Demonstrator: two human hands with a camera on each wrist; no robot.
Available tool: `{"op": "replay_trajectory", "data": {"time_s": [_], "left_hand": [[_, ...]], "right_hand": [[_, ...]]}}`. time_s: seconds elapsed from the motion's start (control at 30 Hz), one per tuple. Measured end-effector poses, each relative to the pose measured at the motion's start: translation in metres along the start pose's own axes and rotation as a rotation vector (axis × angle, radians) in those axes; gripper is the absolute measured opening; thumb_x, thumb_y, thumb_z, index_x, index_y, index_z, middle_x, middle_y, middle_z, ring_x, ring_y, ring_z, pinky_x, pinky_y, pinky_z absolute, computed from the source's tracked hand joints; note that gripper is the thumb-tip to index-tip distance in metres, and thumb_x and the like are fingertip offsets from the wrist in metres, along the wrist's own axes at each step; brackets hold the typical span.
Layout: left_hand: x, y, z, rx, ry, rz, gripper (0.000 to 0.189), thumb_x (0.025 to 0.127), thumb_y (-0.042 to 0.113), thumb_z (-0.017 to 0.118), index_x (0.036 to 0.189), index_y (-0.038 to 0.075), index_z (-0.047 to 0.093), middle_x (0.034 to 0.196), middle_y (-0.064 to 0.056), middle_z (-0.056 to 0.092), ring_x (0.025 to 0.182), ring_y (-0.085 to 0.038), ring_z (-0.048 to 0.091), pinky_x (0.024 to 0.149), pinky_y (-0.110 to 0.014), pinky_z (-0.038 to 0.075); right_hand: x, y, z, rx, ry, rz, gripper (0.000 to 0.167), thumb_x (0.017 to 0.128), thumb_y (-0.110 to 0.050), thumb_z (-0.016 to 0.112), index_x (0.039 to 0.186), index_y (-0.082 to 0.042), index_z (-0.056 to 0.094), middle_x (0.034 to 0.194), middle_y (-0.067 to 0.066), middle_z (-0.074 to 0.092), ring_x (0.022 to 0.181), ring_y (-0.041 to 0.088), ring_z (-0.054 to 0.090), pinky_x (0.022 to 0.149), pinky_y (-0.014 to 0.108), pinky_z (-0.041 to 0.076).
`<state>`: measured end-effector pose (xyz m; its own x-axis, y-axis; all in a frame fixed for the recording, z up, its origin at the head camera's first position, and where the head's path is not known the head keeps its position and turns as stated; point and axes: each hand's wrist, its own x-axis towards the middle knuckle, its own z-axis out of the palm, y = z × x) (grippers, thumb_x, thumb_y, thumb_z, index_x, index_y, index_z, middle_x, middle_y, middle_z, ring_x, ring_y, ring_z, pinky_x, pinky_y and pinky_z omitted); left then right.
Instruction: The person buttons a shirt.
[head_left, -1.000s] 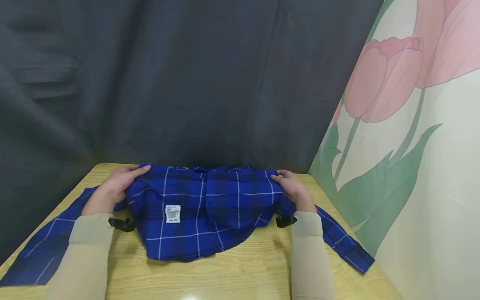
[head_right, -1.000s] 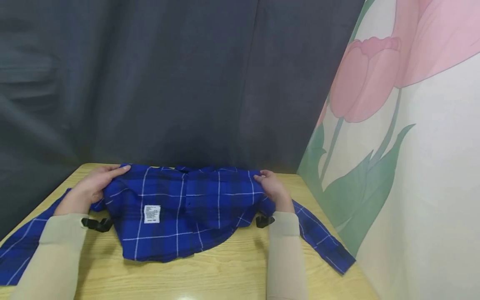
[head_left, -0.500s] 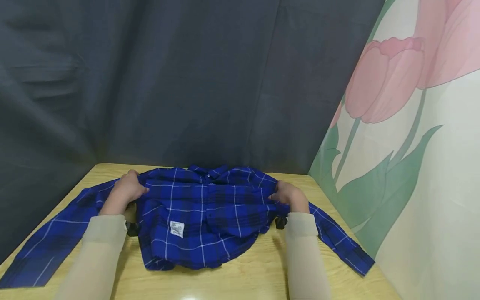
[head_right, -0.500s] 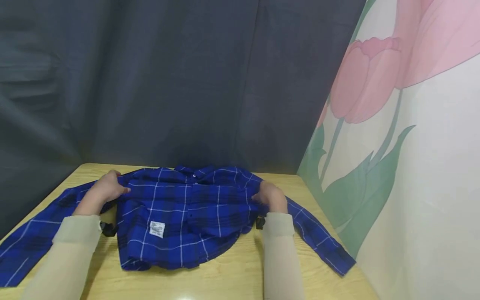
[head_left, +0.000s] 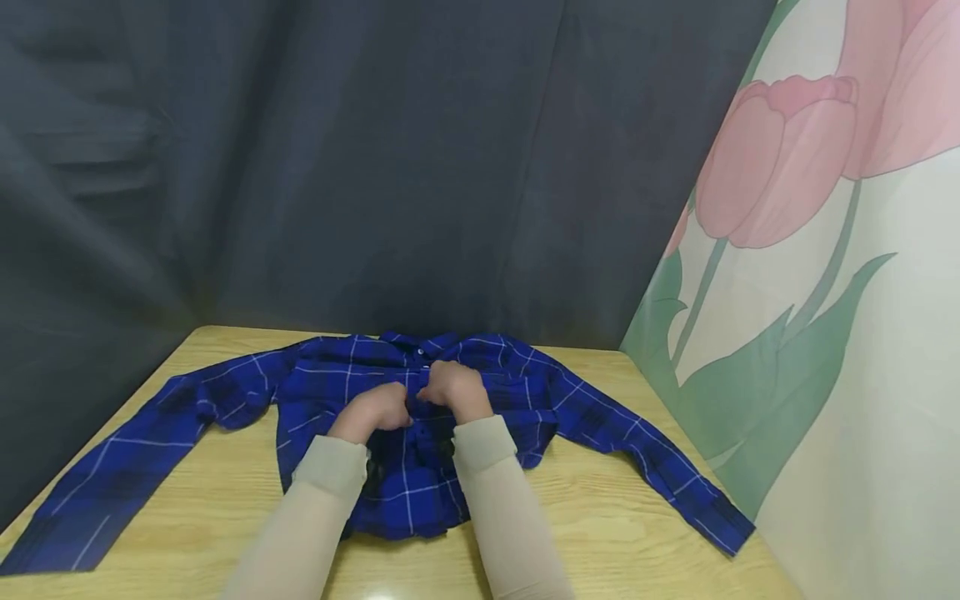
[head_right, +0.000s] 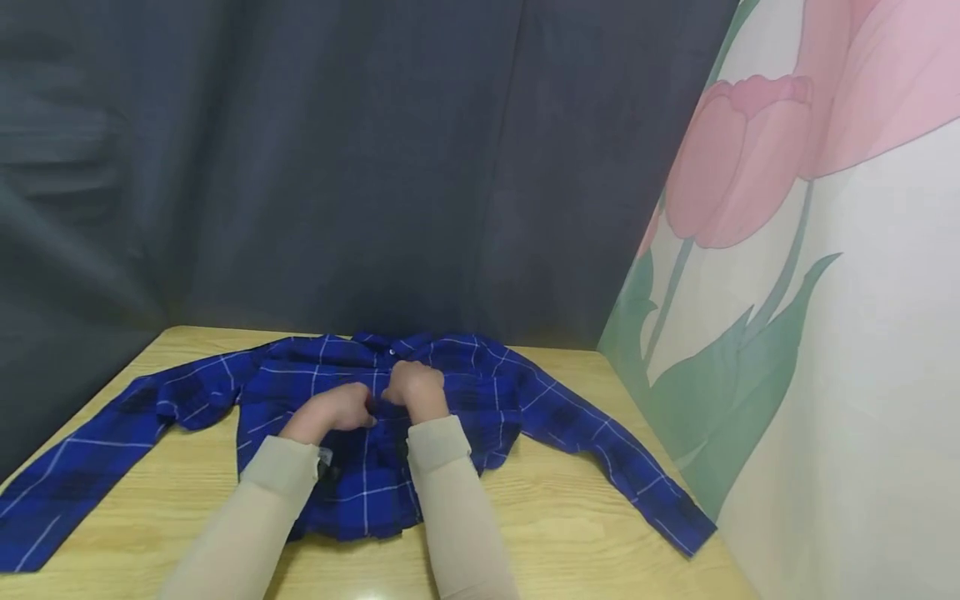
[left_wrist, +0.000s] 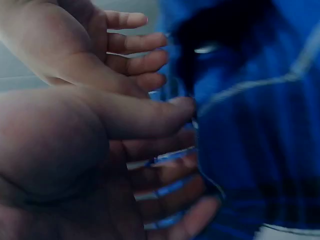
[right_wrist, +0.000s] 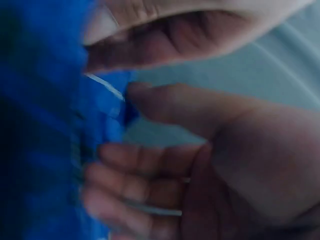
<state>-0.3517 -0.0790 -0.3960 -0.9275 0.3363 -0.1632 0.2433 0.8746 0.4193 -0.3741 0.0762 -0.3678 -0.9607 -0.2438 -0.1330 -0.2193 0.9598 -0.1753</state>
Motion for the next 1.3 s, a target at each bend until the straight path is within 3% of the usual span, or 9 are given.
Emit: {"op": "replay_trajectory", "data": {"time_s": [0.2,0.3,0.4,0.5,0.6,0.7,0.93,1.1,1.3], "left_hand": [[-0.002,-0.003,0.008,-0.047,-0.115,0.082,0.031,0.099,0.011,0.074,0.124,-0.006,0.077,0.128,-0.019,0.078,0.119,-0.034,0.074,0.109,-0.049,0.059],[-0.008,-0.007,0.004,-0.065,-0.159,0.086,0.028,0.099,0.014,0.074,0.122,-0.003,0.079,0.129,-0.016,0.079,0.121,-0.033,0.075,0.111,-0.05,0.058],[-0.011,-0.007,0.001,-0.065,-0.195,0.083,0.025,0.099,0.019,0.075,0.115,0.002,0.083,0.122,-0.011,0.082,0.112,-0.026,0.075,0.109,-0.048,0.059],[-0.014,-0.005,-0.004,-0.042,-0.206,0.09,0.026,0.099,0.023,0.075,0.114,0.004,0.084,0.118,-0.009,0.082,0.103,-0.02,0.073,0.105,-0.045,0.061],[-0.018,-0.004,-0.011,-0.036,-0.179,0.089,0.027,0.1,0.023,0.074,0.116,0.003,0.083,0.118,-0.01,0.082,0.102,-0.02,0.072,0.102,-0.045,0.061],[-0.019,-0.003,-0.02,-0.048,-0.105,0.073,0.025,0.1,0.019,0.074,0.116,0.001,0.082,0.119,-0.012,0.081,0.104,-0.023,0.073,0.102,-0.047,0.061],[0.008,0.007,-0.033,0.014,0.003,0.105,0.023,0.1,0.015,0.073,0.117,0.002,0.08,0.122,-0.012,0.08,0.109,-0.026,0.074,0.106,-0.048,0.06],[0.033,0.012,-0.016,0.083,0.083,0.121,0.018,0.097,0.007,0.074,0.112,0.005,0.082,0.118,-0.011,0.081,0.105,-0.026,0.075,0.101,-0.044,0.062],[0.041,0.012,0.015,0.147,0.068,0.071,0.007,0.093,0.005,0.078,0.096,0.01,0.081,0.104,-0.008,0.081,0.094,-0.023,0.072,0.094,-0.042,0.062]], "right_hand": [[0.022,-0.008,0.037,-0.052,-0.002,0.103,0.047,0.102,-0.049,0.07,0.131,-0.013,0.077,0.143,0.01,0.074,0.126,0.032,0.072,0.11,0.053,0.057],[0.027,-0.01,0.047,-0.07,-0.007,0.112,0.049,0.103,-0.049,0.07,0.135,-0.012,0.075,0.145,0.01,0.073,0.126,0.031,0.072,0.107,0.052,0.058],[0.028,-0.004,0.047,-0.059,-0.001,0.09,0.038,0.103,-0.039,0.072,0.125,-0.008,0.077,0.134,0.011,0.078,0.114,0.029,0.075,0.099,0.048,0.062],[0.028,0.008,0.039,0.063,-0.017,0.036,0.019,0.103,-0.022,0.072,0.099,-0.004,0.079,0.104,0.011,0.083,0.085,0.025,0.075,0.08,0.04,0.064],[0.027,0.022,0.028,0.275,-0.077,-0.028,0.022,0.102,-0.011,0.07,0.082,-0.004,0.075,0.078,0.01,0.077,0.065,0.02,0.068,0.065,0.033,0.062],[0.024,0.036,0.018,0.434,-0.141,-0.086,0.021,0.102,-0.009,0.07,0.083,-0.002,0.075,0.074,0.007,0.074,0.064,0.014,0.068,0.064,0.031,0.064],[0.02,0.061,0.005,0.457,-0.162,-0.091,0.014,0.098,-0.006,0.073,0.085,-0.004,0.076,0.077,0.001,0.071,0.072,0.013,0.066,0.071,0.033,0.067],[0.019,0.069,0.0,0.414,-0.134,-0.071,0.011,0.096,-0.002,0.071,0.086,-0.006,0.073,0.08,0.0,0.065,0.075,0.015,0.063,0.072,0.033,0.066],[0.021,0.064,0.003,0.39,-0.143,-0.124,0.006,0.099,-0.007,0.073,0.095,-0.004,0.076,0.086,0.002,0.068,0.079,0.014,0.064,0.076,0.035,0.068]]}}
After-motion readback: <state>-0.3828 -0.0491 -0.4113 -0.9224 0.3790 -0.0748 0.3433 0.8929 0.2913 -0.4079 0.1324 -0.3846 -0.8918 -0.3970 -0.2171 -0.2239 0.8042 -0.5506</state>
